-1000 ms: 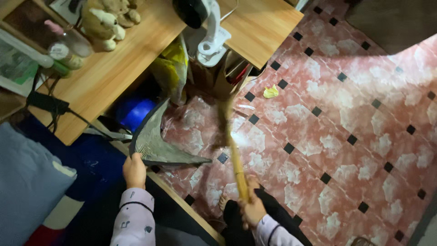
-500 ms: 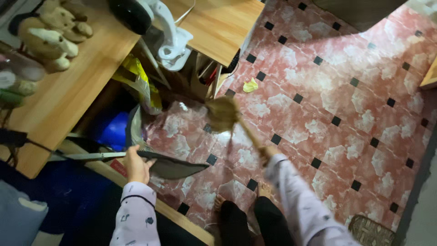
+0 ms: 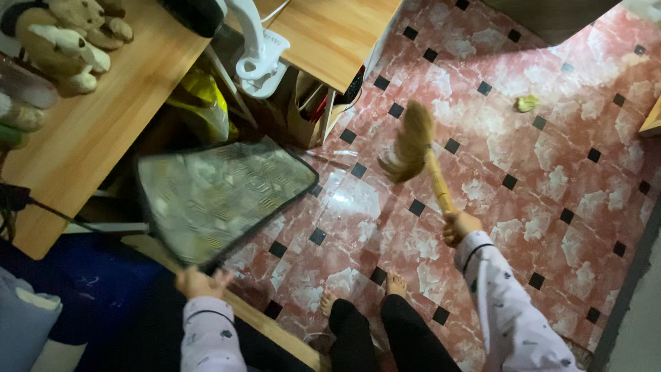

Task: The person sweeps the floor with a broom, moving a rug and sweeping under furniture and behind a refrigerator.

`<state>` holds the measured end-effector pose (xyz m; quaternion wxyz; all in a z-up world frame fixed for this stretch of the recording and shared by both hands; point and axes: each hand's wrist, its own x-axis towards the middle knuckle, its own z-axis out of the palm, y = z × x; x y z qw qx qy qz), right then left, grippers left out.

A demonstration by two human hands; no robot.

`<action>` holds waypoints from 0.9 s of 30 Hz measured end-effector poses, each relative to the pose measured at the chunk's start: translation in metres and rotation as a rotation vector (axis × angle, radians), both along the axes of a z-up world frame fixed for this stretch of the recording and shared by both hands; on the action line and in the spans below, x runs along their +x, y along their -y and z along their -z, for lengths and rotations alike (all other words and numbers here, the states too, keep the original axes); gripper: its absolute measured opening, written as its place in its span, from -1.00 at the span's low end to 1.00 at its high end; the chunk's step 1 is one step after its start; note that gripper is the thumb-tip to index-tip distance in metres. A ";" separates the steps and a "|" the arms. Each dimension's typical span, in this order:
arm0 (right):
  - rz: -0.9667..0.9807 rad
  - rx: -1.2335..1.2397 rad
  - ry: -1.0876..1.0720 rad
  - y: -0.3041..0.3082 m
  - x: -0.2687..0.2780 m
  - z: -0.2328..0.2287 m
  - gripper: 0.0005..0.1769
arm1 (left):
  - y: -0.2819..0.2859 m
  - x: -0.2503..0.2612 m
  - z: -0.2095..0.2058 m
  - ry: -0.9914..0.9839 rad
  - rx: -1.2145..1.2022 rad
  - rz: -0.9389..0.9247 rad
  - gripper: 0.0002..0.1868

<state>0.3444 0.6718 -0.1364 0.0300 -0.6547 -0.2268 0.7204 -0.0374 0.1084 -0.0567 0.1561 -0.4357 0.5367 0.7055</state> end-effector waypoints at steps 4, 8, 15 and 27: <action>-0.183 0.164 0.082 0.066 -0.024 -0.010 -0.83 | 0.013 0.017 0.024 0.149 -0.120 -0.019 -0.36; -0.340 0.331 -0.018 0.149 -0.008 -0.061 -0.59 | 0.002 0.005 0.003 0.015 -0.107 0.062 -0.27; -0.525 -0.095 -0.041 0.243 -0.021 -0.187 -0.44 | -0.046 -0.027 -0.012 -0.154 -0.372 0.487 -0.29; -0.828 -0.081 -0.072 0.205 -0.182 -0.035 -0.83 | -0.170 0.033 -0.006 -0.746 -0.481 1.007 -0.67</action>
